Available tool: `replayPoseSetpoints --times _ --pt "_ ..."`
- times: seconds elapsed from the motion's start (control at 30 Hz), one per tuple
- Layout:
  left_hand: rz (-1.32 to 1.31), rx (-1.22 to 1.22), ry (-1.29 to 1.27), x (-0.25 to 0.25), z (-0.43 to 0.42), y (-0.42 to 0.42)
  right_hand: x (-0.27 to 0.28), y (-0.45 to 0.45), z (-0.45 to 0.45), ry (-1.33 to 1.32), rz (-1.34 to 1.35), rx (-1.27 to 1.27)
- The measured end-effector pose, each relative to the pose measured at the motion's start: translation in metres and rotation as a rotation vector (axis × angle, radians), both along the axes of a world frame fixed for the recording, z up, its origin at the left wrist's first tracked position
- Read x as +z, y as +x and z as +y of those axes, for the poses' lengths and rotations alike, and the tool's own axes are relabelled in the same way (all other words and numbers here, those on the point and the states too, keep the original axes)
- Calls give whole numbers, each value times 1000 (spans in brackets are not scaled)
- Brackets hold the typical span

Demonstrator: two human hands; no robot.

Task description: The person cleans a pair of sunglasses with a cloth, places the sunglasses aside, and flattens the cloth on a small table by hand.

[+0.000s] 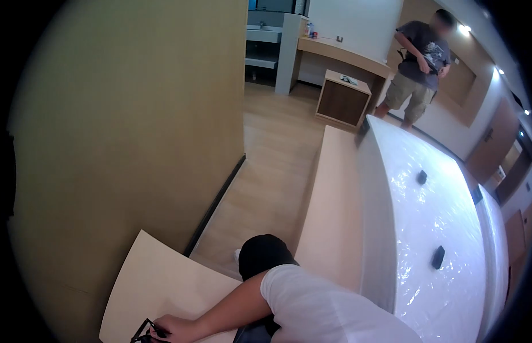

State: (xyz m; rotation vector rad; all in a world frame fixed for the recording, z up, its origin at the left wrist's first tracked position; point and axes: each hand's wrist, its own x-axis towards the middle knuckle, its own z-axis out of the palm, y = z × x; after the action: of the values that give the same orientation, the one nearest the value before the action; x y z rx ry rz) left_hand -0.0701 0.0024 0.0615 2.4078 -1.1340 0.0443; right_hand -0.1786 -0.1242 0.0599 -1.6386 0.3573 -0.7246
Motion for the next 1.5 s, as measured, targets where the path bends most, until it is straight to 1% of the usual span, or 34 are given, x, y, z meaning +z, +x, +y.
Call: replayPoseSetpoints --times 0.03,0.07,0.1,0.13,0.17,0.2,0.23,0.27,0.3,0.33,0.37,0.4,0.47,0.53,0.6,0.63,0.7,0.73,0.8,0.83,0.9,0.93,1.0,1.07,1.13,1.2,1.27,1.3,1.37,1.4,1.43,1.47,1.5 --pt "105 15 -117 0 -2 -1 -1 1 1 -53 -67 -9" --pt "209 27 -236 0 -3 -2 -6 3 3 -54 -71 -2" --pt "296 29 -235 0 0 -1 -14 5 6 -45 -146 1" --pt "294 32 -237 -8 2 4 -13 5 6 -37 -220 2" --pt "236 -29 -328 -23 5 11 -11 3 8 -20 -209 1" --pt "178 -86 -419 -20 1 9 -11 1 7 -24 -206 8" --pt "341 -65 -417 -14 3 5 -10 0 7 -20 -169 42" --pt "341 -55 -426 -6 2 3 -9 1 6 -18 -131 77" --pt "359 -150 -406 5 -1 2 -12 5 6 -23 -131 87" --pt "375 -245 -383 10 -1 2 -19 11 9 65 -203 84" --pt "404 -231 -301 -4 7 10 -25 14 9 153 -274 82" --pt "401 -222 -305 -2 7 10 -25 14 5 151 -275 92" --pt "393 -311 -268 3 9 10 -26 13 -3 342 -63 230" --pt "399 -319 -278 -2 12 11 -13 10 -5 348 -86 214" --pt "386 -361 -295 -5 12 12 -7 9 -10 342 20 269" --pt "386 -363 -298 -6 14 12 -4 10 -9 338 21 267" --pt "650 -267 -362 -6 15 10 1 10 -10 409 144 332" --pt "649 -267 -363 -5 16 10 -1 11 -9 407 144 333" --pt "766 -260 -372 -1 17 12 -8 17 -9 336 94 301" --pt "765 -259 -373 -3 19 14 -11 19 -8 335 94 303" --pt "920 -264 -419 -2 19 19 -15 20 -5 294 104 272" --pt "920 -261 -420 1 18 17 -17 21 -4 294 104 275" --pt "834 -98 -566 9 15 11 -19 20 -1 345 146 299" --pt "845 -95 -543 -14 21 35 -20 19 -3 303 135 309" --pt "1047 154 -698 -15 20 43 -12 15 -2 268 118 314" --pt "1024 195 -721 -14 22 43 0 11 0 421 206 259" --pt "816 357 -685 -15 20 37 4 9 -2 414 205 269" --pt "816 358 -684 -15 21 37 6 8 -3 407 207 278" --pt "732 429 -576 -15 26 37 9 5 -6 388 199 273" --pt "727 438 -573 -19 26 40 12 4 -6 368 191 274" --pt "779 322 -594 -30 24 44 12 5 -7 377 191 291" --pt "822 221 -607 -44 27 49 7 6 -6 389 182 219" --pt "812 91 -628 -77 29 59 1 10 -1 411 175 161"
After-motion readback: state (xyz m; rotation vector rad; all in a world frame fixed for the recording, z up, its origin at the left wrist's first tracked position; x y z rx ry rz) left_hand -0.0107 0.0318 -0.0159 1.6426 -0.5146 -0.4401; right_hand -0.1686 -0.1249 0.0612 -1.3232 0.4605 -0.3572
